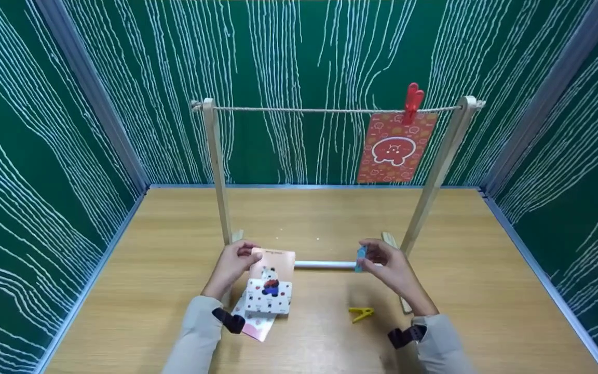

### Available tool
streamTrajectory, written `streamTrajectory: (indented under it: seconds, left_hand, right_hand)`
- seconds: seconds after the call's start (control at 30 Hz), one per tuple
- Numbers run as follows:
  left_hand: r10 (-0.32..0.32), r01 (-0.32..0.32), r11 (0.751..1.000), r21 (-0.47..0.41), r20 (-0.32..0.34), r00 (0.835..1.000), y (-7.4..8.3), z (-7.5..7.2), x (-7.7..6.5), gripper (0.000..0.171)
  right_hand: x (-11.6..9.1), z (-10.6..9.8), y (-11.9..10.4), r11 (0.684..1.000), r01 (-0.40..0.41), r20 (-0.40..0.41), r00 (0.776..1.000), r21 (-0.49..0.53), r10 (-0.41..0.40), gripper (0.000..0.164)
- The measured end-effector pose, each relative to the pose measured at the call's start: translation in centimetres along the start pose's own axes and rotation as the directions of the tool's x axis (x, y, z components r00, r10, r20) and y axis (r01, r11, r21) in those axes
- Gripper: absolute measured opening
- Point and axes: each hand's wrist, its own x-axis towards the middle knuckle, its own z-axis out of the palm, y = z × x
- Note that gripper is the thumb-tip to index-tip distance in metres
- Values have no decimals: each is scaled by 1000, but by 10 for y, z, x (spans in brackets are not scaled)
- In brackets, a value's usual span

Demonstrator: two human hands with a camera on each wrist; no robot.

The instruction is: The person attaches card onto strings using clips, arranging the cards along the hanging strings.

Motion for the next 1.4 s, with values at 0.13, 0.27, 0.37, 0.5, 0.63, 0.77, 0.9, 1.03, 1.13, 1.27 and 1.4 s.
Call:
streamTrajectory:
  seconds: [0.13,0.27,0.37,0.5,0.63,0.77,0.9,1.03,1.13,1.27,1.4]
  left_hand:
    - [-20,19,999,-32,-35,999,8,4,3,26]
    - [-51,44,993,-107,-61,997,16,9,5,29]
    - [-40,26,987,-161,-82,996,21,12,6,30]
    - [-19,-1,980,-199,-99,995,29,15,8,30]
    - [-26,5,977,-215,-96,995,38,20,9,31]
    - [-31,12,979,-204,-91,995,45,23,9,32]
    - [-27,9,977,-213,-83,996,52,25,10,33]
    - [-21,2,974,-227,-83,996,57,26,12,31]
    - [-33,14,975,-222,-81,996,62,27,13,30]
    - [-53,37,973,-228,-62,997,72,28,15,30]
    - [-38,25,972,-235,-47,998,85,31,17,29]
  right_hand:
    - [5,-5,-10,1000,5,-2,1000,-12,-5,40]
    - [10,-8,-19,1000,1,6,1000,-27,-1,41]
    - [14,-9,-25,1000,-10,7,1000,-28,10,39]
    - [18,-10,-32,999,-10,-10,1000,-35,10,39]
    - [22,-11,-35,1000,-2,-12,1000,-27,1,39]
    - [23,-13,-39,1000,-1,6,1000,-18,1,43]
    - [24,-16,-44,1000,23,8,1000,2,-23,44]
    - [26,-17,-49,998,57,-12,998,34,-57,40]
    - [27,-20,-53,997,64,-23,998,29,-64,38]
    - [28,-24,-61,997,83,-24,996,8,-83,38]
    - [31,-28,-72,993,115,-19,993,-3,-115,38]
